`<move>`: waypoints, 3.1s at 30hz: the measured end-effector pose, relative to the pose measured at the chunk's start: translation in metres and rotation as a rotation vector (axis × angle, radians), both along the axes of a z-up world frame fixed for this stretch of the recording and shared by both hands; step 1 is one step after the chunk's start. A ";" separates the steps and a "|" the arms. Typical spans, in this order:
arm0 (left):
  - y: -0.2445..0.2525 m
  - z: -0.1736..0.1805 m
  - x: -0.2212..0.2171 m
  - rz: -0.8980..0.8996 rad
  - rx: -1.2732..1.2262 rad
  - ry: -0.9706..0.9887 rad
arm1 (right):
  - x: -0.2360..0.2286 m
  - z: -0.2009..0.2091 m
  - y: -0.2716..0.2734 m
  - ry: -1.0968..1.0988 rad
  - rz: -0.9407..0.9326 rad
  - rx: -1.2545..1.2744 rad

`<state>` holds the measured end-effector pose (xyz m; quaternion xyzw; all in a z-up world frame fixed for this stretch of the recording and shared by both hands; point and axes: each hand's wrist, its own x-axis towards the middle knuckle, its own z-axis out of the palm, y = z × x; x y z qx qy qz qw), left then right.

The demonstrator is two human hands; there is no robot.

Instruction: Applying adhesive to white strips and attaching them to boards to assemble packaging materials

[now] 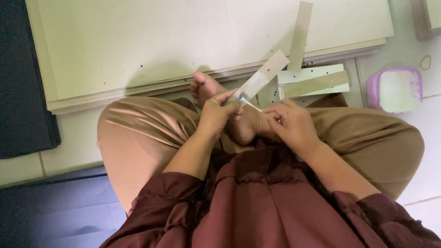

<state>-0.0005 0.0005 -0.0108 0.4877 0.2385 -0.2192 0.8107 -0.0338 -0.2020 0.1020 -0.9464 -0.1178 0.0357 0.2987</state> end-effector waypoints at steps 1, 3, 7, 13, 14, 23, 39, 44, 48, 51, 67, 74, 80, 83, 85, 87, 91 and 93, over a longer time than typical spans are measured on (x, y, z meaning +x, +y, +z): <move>0.000 0.000 -0.001 0.000 0.009 -0.003 | 0.002 -0.002 0.000 -0.021 -0.007 0.002; -0.001 -0.004 -0.004 -0.001 0.019 -0.003 | 0.003 -0.008 -0.002 -0.040 -0.015 0.003; -0.001 -0.005 -0.002 0.012 0.031 -0.014 | 0.003 -0.012 -0.011 -0.033 -0.014 -0.084; 0.002 0.002 0.006 0.032 0.133 -0.039 | 0.000 -0.013 -0.073 0.107 -0.187 0.051; 0.001 -0.002 0.010 0.038 0.190 -0.059 | 0.001 -0.015 -0.088 0.145 -0.281 0.109; -0.036 -0.013 0.102 0.024 0.476 -0.150 | 0.038 -0.041 -0.137 0.105 -0.696 0.792; -0.206 -0.050 0.085 0.348 0.352 0.250 | 0.036 -0.011 -0.126 0.193 -0.691 0.987; -0.231 -0.044 0.117 0.388 0.288 0.513 | 0.030 -0.012 -0.125 0.209 -0.651 0.994; -0.234 -0.110 0.131 0.238 0.375 0.428 | 0.035 -0.019 -0.127 0.201 -0.658 1.014; -0.213 -0.095 0.112 0.221 0.394 0.245 | 0.032 -0.010 -0.126 0.206 -0.636 1.015; -0.030 0.038 -0.001 -0.010 0.355 -0.117 | 0.017 -0.004 -0.079 0.076 -0.264 0.230; -0.049 -0.016 0.042 0.019 0.085 -0.011 | 0.061 -0.010 -0.084 -0.031 -0.191 0.010; -0.072 -0.046 0.072 0.015 0.095 -0.008 | 0.102 -0.051 -0.096 -0.041 -0.135 -0.272; -0.074 -0.056 0.077 -0.038 0.137 -0.012 | 0.101 -0.073 -0.093 0.075 -0.126 -0.301; -0.074 -0.063 0.082 -0.033 0.139 0.008 | 0.094 -0.057 -0.078 0.117 -0.079 -0.234; -0.074 -0.064 0.082 -0.032 0.141 0.025 | 0.091 -0.052 -0.076 0.157 -0.036 -0.166; -0.071 -0.039 0.080 -0.059 0.183 0.034 | 0.108 -0.067 -0.100 0.139 -0.154 -0.239; -0.071 -0.031 0.077 -0.075 0.216 0.037 | 0.108 -0.073 -0.104 0.127 -0.210 -0.256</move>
